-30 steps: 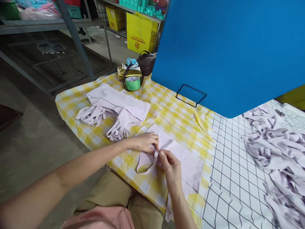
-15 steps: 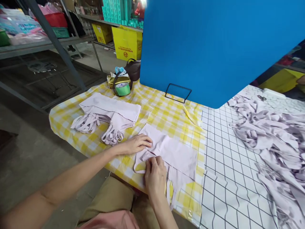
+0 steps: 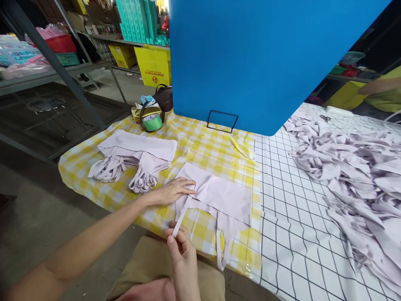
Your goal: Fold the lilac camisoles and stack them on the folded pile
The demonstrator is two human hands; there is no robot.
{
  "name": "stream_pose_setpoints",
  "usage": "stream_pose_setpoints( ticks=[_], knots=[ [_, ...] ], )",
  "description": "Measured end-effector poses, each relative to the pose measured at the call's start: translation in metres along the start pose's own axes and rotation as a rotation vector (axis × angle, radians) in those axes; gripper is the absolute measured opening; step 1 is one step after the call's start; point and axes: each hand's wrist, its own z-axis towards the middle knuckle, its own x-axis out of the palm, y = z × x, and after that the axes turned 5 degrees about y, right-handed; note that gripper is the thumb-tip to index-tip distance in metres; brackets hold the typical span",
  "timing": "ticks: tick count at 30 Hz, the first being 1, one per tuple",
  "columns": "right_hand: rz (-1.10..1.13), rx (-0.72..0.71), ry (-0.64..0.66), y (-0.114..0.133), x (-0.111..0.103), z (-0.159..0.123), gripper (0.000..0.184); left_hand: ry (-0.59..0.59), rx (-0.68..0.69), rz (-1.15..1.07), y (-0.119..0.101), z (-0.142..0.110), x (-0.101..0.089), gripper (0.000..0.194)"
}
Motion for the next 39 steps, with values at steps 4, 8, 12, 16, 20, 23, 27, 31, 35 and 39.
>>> stream_pose_setpoints(
  ticks=[4,8,12,16,20,23,27,31,35,39],
  knots=[
    [-0.219,-0.142,-0.070,-0.026,0.004,-0.014,0.031,0.106,-0.008,0.001,0.004,-0.009,0.001,0.053],
    [-0.524,-0.304,-0.044,-0.024,-0.014,-0.022,0.040,0.140,-0.002,0.024,0.005,-0.019,-0.001,0.056],
    [-0.841,-0.330,-0.321,0.025,-0.078,0.008,0.034,0.057,-0.009,0.052,0.008,-0.019,-0.006,0.044],
    [-1.189,-0.064,-0.732,0.074,-0.149,0.061,0.034,-0.254,-0.247,0.069,0.011,0.004,-0.013,0.042],
    [-1.273,0.114,-0.648,0.082,-0.176,0.095,0.023,-0.360,-0.600,0.158,0.006,0.036,-0.017,0.031],
    [-1.251,0.095,-0.588,0.077,-0.179,0.099,0.021,-0.353,-0.723,0.160,0.005,0.051,-0.019,0.035],
    [-1.207,0.084,-0.616,0.078,-0.185,0.091,0.021,-0.281,-0.694,0.127,0.013,0.055,-0.023,0.021],
    [-1.076,0.069,-0.587,0.083,-0.193,0.091,0.018,-0.270,-0.647,0.101,0.018,0.055,-0.026,0.014],
    [-1.020,0.055,-0.544,0.087,-0.195,0.100,0.019,-0.310,-0.663,0.050,0.017,0.061,-0.028,0.013],
    [-0.994,0.016,-0.509,0.089,-0.193,0.104,0.021,-0.296,-0.639,-0.063,0.021,0.068,-0.035,0.016]
  ],
)
